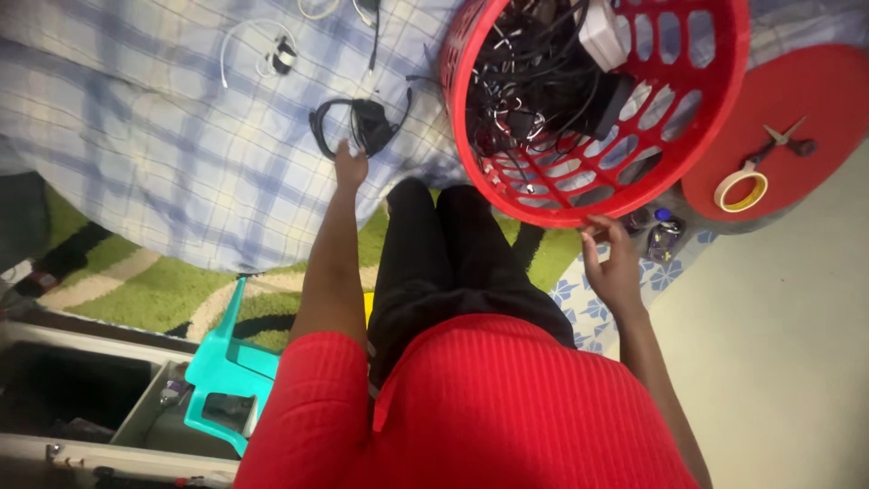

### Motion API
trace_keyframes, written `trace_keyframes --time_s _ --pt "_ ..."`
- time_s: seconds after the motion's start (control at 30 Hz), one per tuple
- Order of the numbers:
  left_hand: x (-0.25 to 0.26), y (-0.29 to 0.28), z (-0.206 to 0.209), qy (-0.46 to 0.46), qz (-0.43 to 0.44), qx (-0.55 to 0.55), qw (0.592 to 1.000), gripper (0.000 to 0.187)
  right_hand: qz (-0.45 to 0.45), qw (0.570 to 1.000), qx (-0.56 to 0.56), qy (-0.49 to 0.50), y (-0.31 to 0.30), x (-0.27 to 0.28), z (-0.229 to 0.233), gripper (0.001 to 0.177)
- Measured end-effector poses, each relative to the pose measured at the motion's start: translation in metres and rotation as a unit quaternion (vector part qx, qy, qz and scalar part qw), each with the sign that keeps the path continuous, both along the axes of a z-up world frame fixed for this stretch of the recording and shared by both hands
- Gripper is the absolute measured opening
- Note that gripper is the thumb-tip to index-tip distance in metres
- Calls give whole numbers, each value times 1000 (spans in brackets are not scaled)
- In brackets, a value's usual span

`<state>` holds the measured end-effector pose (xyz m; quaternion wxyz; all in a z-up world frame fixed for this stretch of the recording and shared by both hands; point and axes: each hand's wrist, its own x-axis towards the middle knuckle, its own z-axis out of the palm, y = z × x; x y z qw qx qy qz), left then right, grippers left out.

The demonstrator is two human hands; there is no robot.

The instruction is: The person uses tape and scissors to secure a white cable to a black power plug, then continues wrapping tape around the plug while holding a blue pen.

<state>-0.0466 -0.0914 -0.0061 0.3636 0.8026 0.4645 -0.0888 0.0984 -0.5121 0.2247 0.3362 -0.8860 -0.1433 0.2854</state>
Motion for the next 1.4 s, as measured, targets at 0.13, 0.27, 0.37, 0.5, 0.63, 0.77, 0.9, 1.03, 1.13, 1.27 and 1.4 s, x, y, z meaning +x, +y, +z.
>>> trace_keyframes --time_s 0.13,0.27,0.37,0.5,0.63,0.77,0.9,1.03,1.13,1.27,1.4 --pt "46 3 -1 -31 25 62 997 70 3 1000 -6 -23 -14 -6 -9 26" --pt "43 -5 -40 96 203 -105 969 61 -33 999 -6 -11 -26 -24 -10 32" --pt "29 -6 -71 172 140 -70 972 54 -25 1000 -7 -5 -26 -32 -10 33" --pt "14 -11 -89 46 96 31 994 32 -13 1000 14 0 -18 -38 -9 34" --pt "-11 -21 -82 -81 66 76 992 28 -7 1000 27 8 -4 -30 -2 36" --pt "-22 -15 -40 -138 -24 79 987 22 15 999 38 -10 5 -20 9 37" --pt "6 -11 55 -109 -156 119 975 17 37 997 50 -48 21 -10 25 36" --pt "50 -21 165 -147 -286 135 937 15 42 992 71 -93 54 0 50 34" --pt "79 -32 214 -161 -328 148 919 10 -46 981 159 -103 90 -2 65 26" --pt "84 -22 243 -171 -295 151 928 9 -81 972 206 -82 116 -20 69 23" --pt "75 26 240 -159 -221 26 962 16 -35 977 207 -44 134 -45 51 18"
